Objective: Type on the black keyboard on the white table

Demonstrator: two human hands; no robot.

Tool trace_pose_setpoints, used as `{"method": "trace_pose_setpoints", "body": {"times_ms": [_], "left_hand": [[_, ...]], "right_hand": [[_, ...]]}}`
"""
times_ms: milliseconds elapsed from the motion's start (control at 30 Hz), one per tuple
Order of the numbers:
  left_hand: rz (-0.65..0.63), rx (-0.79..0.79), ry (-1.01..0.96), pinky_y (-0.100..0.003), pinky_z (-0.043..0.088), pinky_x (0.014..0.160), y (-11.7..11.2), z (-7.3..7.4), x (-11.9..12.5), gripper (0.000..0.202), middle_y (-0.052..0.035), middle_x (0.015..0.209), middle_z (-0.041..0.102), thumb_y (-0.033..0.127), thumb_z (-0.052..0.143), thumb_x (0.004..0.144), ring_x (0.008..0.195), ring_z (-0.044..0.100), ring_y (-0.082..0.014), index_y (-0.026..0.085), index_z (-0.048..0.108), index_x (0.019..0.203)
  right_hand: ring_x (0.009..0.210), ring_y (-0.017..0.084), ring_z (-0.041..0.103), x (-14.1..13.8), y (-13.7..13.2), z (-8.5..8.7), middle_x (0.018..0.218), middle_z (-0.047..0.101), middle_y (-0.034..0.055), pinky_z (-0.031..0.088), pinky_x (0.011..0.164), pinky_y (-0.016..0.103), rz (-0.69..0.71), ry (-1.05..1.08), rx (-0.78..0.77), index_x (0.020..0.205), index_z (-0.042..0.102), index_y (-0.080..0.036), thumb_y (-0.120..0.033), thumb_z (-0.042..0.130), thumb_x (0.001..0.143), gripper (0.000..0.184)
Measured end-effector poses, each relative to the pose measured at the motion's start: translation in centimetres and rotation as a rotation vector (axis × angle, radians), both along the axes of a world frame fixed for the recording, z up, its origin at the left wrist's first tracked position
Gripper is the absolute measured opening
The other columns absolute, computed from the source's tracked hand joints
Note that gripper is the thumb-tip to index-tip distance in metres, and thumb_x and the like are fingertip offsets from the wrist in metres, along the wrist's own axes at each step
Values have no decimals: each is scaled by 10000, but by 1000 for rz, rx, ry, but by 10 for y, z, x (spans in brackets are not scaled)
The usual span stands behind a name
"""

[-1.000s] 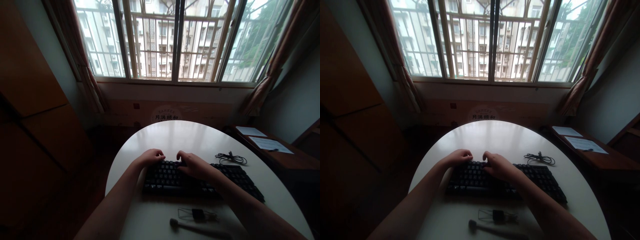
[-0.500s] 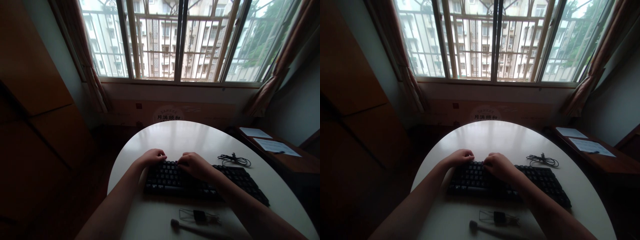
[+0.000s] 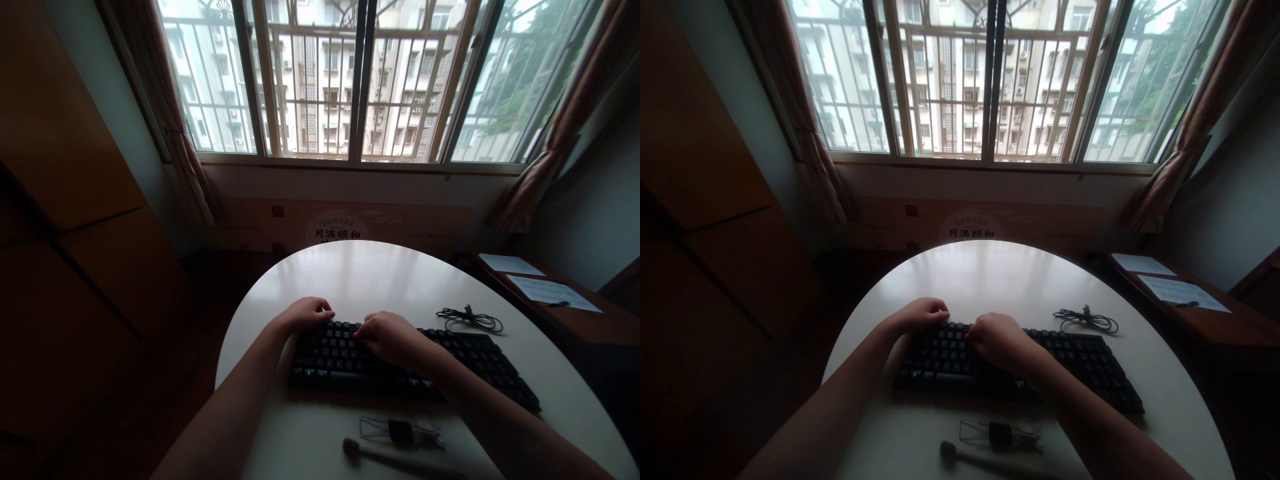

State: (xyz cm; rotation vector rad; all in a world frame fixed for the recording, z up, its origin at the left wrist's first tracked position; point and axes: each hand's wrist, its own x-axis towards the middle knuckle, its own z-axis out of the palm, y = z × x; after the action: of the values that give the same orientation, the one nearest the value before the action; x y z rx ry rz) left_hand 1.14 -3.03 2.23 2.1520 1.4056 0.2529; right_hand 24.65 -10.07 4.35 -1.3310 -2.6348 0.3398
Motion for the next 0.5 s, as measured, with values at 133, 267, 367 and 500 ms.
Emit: {"method": "trace_pose_setpoints", "body": {"times_ms": [133, 267, 367, 500], "left_hand": [[4, 3, -3, -251, 420, 657, -1, 0, 0, 435, -35, 956, 691, 563, 504, 783, 850, 610, -200, 218, 702, 961], [7, 23, -12, -254, 420, 659, 0, -2, 0, 413, -30, 940, 693, 548, 503, 787, 843, 613, -198, 223, 703, 947], [7, 21, -10, -255, 420, 656, -1, -2, 0, 410, -30, 928, 694, 541, 500, 788, 832, 616, -198, 222, 702, 949], [12, 30, -1, -257, 420, 656, -1, -2, -1, 407, -31, 941, 695, 538, 497, 790, 840, 614, -203, 225, 703, 948]], "right_hand": [[816, 181, 636, -4, -2, -1, 953, 703, 30, 420, 714, 264, -47, -48, 49, 997, 734, -289, -253, 481, 876, 282], [785, 180, 632, -9, -8, 0, 936, 692, 47, 408, 687, 262, -60, -100, 64, 990, 731, -266, -263, 445, 902, 299], [793, 186, 632, -11, -12, 1, 922, 692, 73, 405, 695, 260, -57, -137, 51, 959, 734, -223, -274, 438, 912, 304], [784, 187, 634, -11, -13, 1, 913, 701, 65, 403, 683, 262, -32, -133, 37, 937, 734, -232, -284, 438, 912, 302]]}}
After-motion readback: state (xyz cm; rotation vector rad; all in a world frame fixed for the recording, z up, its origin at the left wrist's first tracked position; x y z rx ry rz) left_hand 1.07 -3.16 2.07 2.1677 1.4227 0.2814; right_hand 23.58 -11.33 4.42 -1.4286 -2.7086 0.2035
